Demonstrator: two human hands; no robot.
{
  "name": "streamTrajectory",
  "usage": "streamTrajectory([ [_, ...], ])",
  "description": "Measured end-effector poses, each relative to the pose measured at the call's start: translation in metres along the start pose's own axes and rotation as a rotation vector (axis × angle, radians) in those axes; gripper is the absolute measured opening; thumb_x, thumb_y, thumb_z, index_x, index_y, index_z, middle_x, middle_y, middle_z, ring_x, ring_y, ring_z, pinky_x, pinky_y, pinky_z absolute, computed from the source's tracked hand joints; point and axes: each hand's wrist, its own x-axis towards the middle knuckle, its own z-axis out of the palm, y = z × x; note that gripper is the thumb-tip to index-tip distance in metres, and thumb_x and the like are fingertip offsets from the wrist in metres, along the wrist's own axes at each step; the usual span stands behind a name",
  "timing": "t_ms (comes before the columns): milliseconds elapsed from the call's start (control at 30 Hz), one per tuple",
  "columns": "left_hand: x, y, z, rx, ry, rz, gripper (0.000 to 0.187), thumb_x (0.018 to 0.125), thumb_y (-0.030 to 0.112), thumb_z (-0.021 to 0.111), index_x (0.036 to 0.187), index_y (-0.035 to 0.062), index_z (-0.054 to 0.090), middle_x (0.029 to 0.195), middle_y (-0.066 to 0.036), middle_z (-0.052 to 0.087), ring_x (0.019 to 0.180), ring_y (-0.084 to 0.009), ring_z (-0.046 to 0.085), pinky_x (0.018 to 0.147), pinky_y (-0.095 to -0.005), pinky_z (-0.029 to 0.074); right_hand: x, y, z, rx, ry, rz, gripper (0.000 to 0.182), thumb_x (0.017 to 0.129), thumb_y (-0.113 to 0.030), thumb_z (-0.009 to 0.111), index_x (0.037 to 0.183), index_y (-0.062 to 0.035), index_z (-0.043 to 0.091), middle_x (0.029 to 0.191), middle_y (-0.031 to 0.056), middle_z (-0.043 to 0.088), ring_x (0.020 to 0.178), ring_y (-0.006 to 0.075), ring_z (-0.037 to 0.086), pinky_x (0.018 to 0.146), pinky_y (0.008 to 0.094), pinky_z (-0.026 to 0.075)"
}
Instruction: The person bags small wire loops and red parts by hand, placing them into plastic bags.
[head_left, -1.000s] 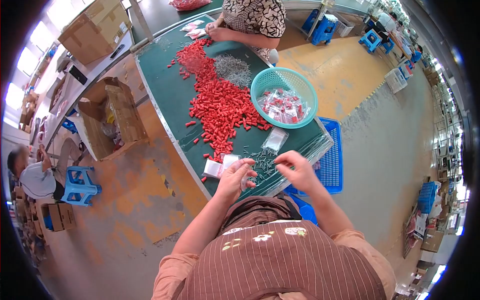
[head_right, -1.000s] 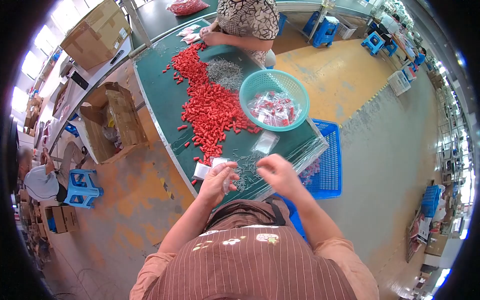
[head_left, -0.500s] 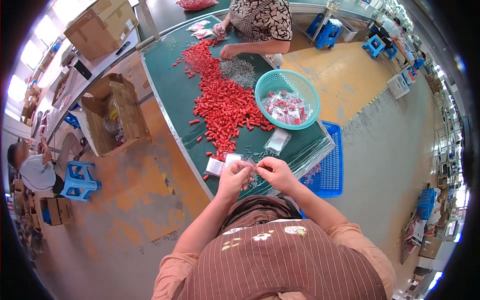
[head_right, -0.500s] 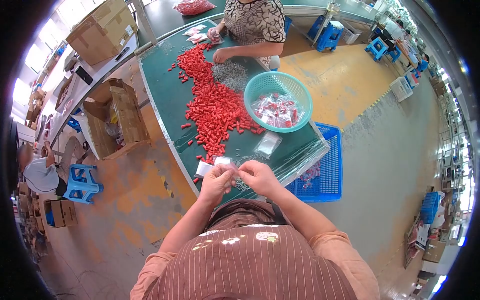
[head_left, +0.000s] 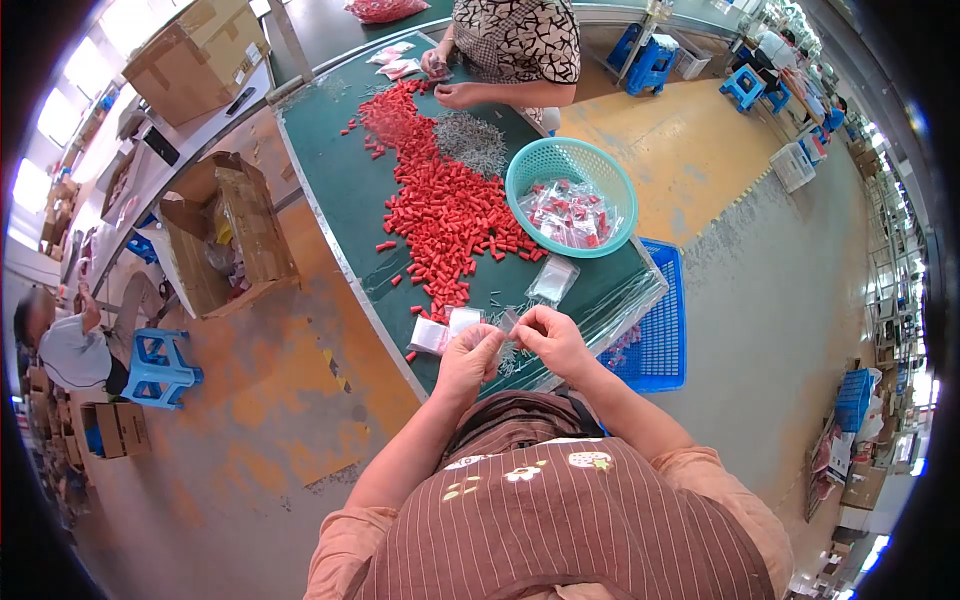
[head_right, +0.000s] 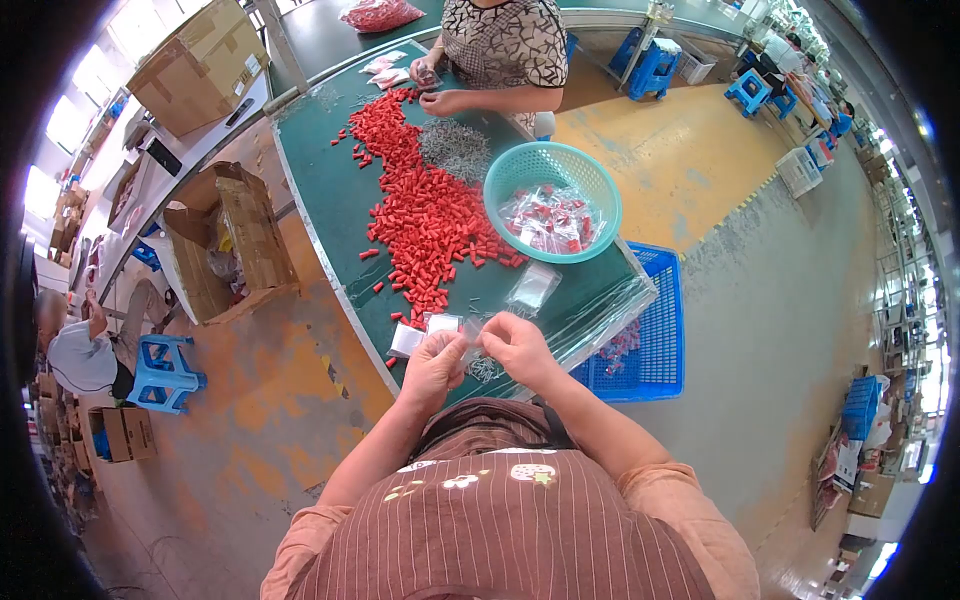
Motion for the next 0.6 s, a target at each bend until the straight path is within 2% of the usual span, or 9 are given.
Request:
streamTrajectory([
  [67,0.004,-0.009,-0.008,-0.070,0.039,0.019,0.014,0.094,0.019,0.061,0.100,0.0077,0.055,0.076,0.000,0.056,0.055,-0.0073,0.045,0.044,-0.0210,0.033,0.001,-0.003,0.000,0.103,0.024,0.035,0.012,0.086,-0.011,0.061,0.088,0.0005,0.061,0.079,0.0046,0.064,0.073,0.0106,0.059,0.069,0.0266,0.049],
  [233,0.002,0.000,0.006,-0.027,0.180,0.070,0.021,0.096,0.019,0.056,0.111,0.0037,0.054,0.078,0.000,0.054,0.057,-0.0077,0.046,0.044,-0.0220,0.033,0.006,-0.001,-0.014,-0.076,-0.029,0.019,0.013,0.081,-0.007,0.062,0.092,0.0008,0.062,0.083,0.0050,0.065,0.078,0.0112,0.061,0.072,0.0260,0.049],
  [300,-0.002,0.010,0.013,-0.045,0.179,0.115,0.025,0.097,0.018,0.054,0.116,0.0020,0.052,0.079,0.000,0.054,0.056,-0.0065,0.045,0.043,-0.0211,0.032,0.008,-0.006,-0.016,-0.107,-0.050,0.007,0.016,0.080,-0.005,0.063,0.095,0.0007,0.063,0.086,0.0050,0.065,0.080,0.0111,0.061,0.073,0.0259,0.049],
  [400,0.002,0.013,-0.009,-0.073,0.010,0.006,0.030,0.097,0.015,0.053,0.123,0.0008,0.051,0.080,0.000,0.057,0.056,-0.0038,0.044,0.042,-0.0189,0.030,0.010,-0.017,-0.017,-0.044,-0.065,0.019,0.020,0.080,-0.004,0.062,0.100,0.0005,0.063,0.087,0.0042,0.064,0.080,0.0102,0.060,0.074,0.0255,0.049],
  [500,-0.003,0.021,-0.006,0.056,0.013,-0.026,0.025,0.095,0.013,0.056,0.116,-0.0001,0.057,0.075,0.002,0.057,0.055,-0.0006,0.040,0.041,-0.0180,0.026,0.010,-0.024,-0.016,-0.021,-0.090,0.004,0.024,0.081,-0.004,0.063,0.104,0.0005,0.062,0.086,0.0029,0.063,0.078,0.0086,0.058,0.072,0.0245,0.048],
  [600,-0.009,0.039,0.016,0.382,0.096,0.043,0.021,0.092,0.015,0.061,0.104,-0.0009,0.065,0.071,0.004,0.057,0.058,-0.0008,0.044,0.046,-0.0178,0.032,0.010,-0.028,-0.014,-0.049,-0.132,-0.014,0.025,0.082,-0.004,0.062,0.106,0.0005,0.061,0.085,0.0021,0.062,0.078,0.0074,0.057,0.070,0.0236,0.047],
])
